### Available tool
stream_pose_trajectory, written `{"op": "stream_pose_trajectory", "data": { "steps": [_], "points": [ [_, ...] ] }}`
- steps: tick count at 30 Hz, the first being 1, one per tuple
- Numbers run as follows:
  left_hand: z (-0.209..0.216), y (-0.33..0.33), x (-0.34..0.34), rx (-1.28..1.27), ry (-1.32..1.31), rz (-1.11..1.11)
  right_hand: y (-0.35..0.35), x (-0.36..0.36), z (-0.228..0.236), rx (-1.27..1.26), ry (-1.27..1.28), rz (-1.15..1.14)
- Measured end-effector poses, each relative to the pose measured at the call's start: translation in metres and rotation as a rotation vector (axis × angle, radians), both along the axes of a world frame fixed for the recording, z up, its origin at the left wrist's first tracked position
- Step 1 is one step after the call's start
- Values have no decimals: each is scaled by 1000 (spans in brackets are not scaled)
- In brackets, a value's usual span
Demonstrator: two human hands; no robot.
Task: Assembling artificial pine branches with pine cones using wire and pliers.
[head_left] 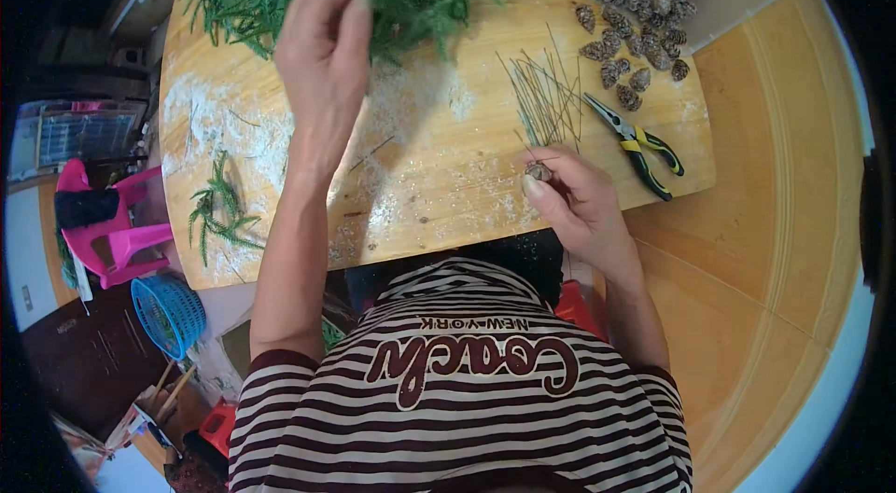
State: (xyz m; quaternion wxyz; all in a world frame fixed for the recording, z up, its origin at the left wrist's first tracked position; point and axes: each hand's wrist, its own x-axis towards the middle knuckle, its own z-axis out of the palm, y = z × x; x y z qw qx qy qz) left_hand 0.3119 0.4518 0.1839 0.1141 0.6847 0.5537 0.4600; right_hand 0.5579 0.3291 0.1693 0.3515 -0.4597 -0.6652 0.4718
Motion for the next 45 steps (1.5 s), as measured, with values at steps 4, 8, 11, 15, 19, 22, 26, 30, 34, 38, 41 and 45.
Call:
{"op": "stream_pose_trajectory", "data": {
  "steps": [4, 8, 11, 15, 19, 22, 26, 30, 34, 38, 41, 45],
  "points": [
    [5, -17, -5, -28, -562, -27, 10, -6, -4, 23, 96, -57],
    [7, -29, -13, -135, -829, -37, 28, -20, 12, -22, 118, -55],
    [10, -43, -19, -200, -890, -48, 37, -33, 24, -108, 307, -60],
    [2, -51, -10, -279, -951, -68, 44, -39, 23, -105, 397, 39],
    [-7, -53, 1, -159, -773, -71, 42, -38, 18, -76, 449, 85],
    [-5, -56, 3, -280, -804, -103, 45, -47, 18, -19, 240, 156],
    [-6, -60, 3, -375, -806, -117, 42, -51, 21, -123, 263, 92],
    [-7, -69, -5, -49, -354, -21, 38, -49, 21, -226, 286, 31],
    [12, -91, 4, 117, 176, -228, 40, -48, 15, -261, 294, 16],
    [13, -99, 9, 57, 399, -352, 39, -47, 12, -318, 436, -17],
    [7, -98, 7, 41, 388, -360, 38, -41, 11, -349, 513, 5],
    [2, -102, 5, -54, 170, -300, 39, -40, 9, -254, 499, 30]
  ]
}}
